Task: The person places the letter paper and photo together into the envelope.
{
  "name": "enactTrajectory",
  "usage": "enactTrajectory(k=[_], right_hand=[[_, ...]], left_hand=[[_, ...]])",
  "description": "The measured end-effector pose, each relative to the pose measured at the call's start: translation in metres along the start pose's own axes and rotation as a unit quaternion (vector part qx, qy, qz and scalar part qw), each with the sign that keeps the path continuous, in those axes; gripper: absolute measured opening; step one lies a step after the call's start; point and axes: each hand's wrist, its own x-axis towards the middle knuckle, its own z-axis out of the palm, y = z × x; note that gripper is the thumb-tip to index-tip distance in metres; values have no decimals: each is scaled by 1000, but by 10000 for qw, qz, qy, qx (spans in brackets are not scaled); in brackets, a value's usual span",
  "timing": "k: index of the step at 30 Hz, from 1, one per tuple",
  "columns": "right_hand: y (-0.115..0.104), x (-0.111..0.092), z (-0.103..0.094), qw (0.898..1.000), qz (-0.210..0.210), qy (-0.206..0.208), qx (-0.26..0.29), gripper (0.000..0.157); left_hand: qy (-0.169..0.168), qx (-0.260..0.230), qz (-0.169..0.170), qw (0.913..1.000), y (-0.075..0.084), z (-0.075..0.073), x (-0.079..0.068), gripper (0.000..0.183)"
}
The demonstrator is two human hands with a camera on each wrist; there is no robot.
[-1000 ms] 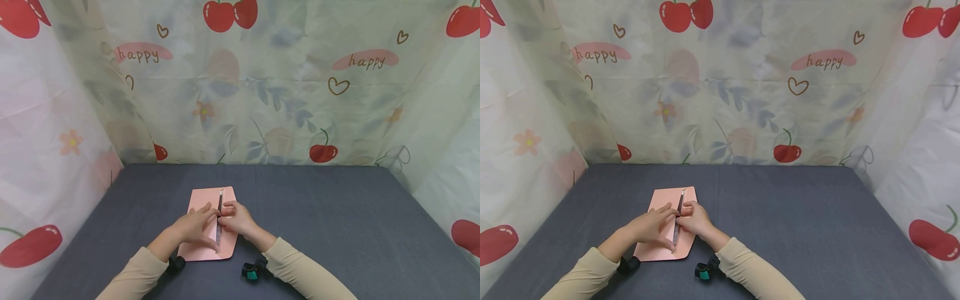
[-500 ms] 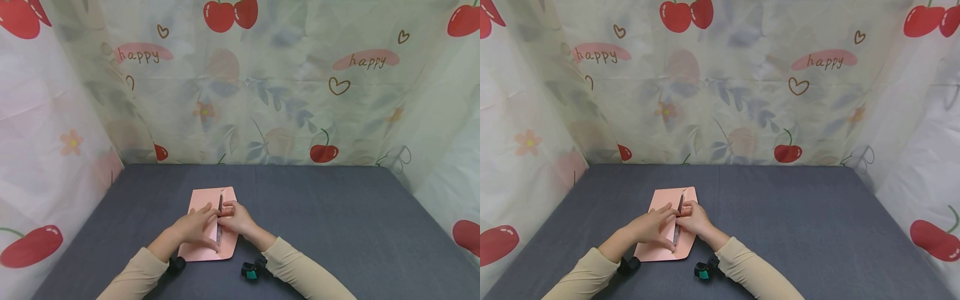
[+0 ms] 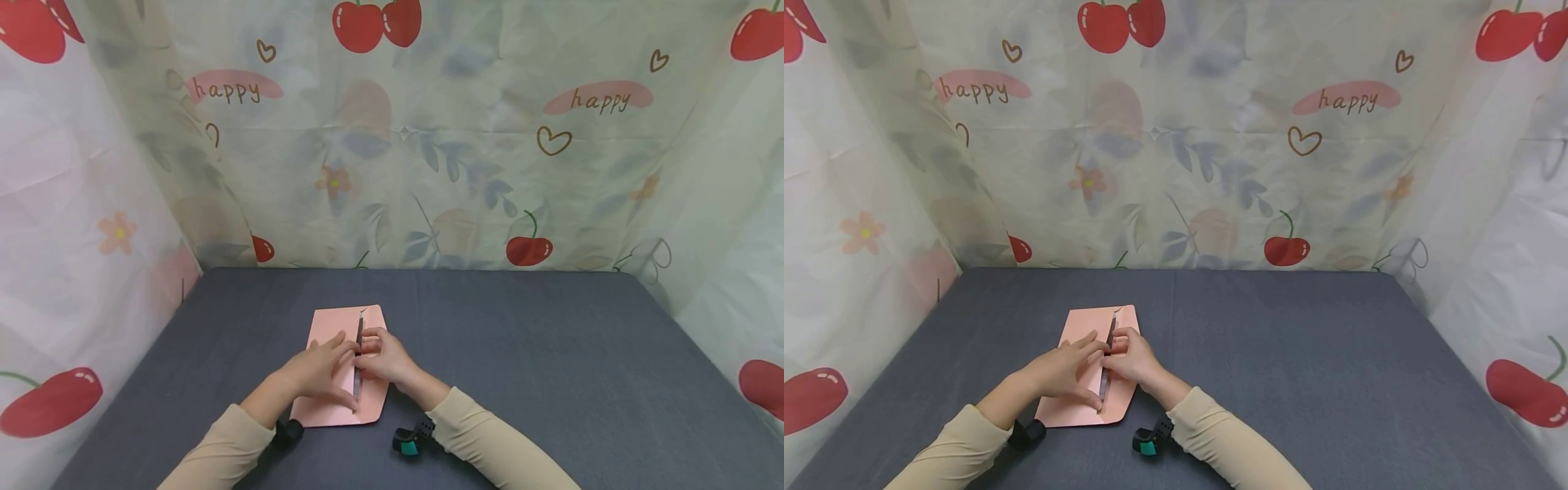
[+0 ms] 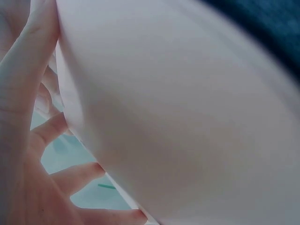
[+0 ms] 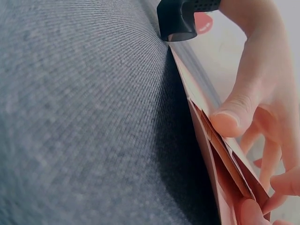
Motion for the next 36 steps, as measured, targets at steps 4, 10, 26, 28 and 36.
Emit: enactTrajectory(k=[4,10,26,28,36], right_hand=[[-3,-2,0,10000,37,-8,-1,58],[-5,-3,1,9999,106,-18,5,57],[-1,-4,-9,9998,187,-56,62,56],[-2,-5,-12,9999,161,-12,-7,55],[-2,-11,-31,9997,129,49,-176,46]], left_hand=[[-30,-1,4,10000,0,0,0,92],[-39,6,-32,10000,1,0,-1,92],[-60,43,-85,9999,1,-1,-2,93],[-72,41,-109,9999,1,-1,-2,92],[-143,139,-192,9996,3,-1,-3,91]])
